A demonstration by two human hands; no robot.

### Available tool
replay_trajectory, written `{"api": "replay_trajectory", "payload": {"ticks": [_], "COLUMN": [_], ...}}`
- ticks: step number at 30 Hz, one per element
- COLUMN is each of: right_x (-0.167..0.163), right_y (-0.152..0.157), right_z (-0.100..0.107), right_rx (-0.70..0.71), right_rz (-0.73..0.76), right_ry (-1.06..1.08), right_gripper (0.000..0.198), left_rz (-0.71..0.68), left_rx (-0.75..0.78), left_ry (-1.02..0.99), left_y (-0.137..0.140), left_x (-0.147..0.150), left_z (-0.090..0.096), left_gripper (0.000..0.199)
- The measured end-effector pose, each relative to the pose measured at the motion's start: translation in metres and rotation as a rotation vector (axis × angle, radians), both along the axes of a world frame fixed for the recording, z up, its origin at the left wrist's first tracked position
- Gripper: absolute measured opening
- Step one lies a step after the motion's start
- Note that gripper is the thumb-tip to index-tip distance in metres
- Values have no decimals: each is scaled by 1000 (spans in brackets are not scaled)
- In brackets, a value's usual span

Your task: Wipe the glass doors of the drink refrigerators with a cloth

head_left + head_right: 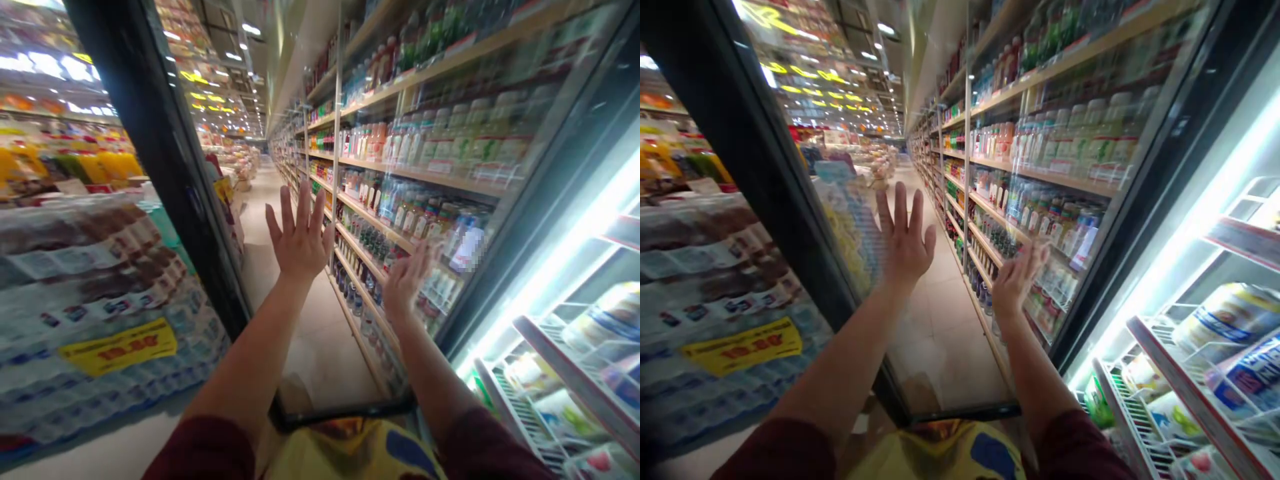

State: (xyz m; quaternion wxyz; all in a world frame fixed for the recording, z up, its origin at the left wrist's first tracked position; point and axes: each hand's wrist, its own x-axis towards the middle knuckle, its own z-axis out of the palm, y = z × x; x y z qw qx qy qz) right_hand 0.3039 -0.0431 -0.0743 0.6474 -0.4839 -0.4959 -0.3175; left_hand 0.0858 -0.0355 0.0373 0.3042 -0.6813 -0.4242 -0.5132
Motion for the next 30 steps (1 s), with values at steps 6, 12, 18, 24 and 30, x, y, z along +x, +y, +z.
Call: {"api": "replay_trajectory", "payload": {"ticks": [6,12,18,24,30], "right_x": [-8,55,22,103,79], "right_y": [-8,3,-17,-18,-28], "right_z": [-47,-20,-87,-45,-97], "right_rx": [-133,-21,-223,-245,-364], "right_rz": [137,-19,68,55,131], "right_ry": [-621,84,-389,131,117], "right_gripper": [50,59,51,64,65], "left_rz": [22,7,-19,8,-94], "left_rx": [8,-7,-59,-143,-126], "left_ry": [13,0,-26,-8,-88], "left_y": [5,3,-3,-14,-6], "left_x": [-1,0,1,3,0], "left_z": [0,2,8,14,14], "left_gripper": [61,62,66,71,78]}}
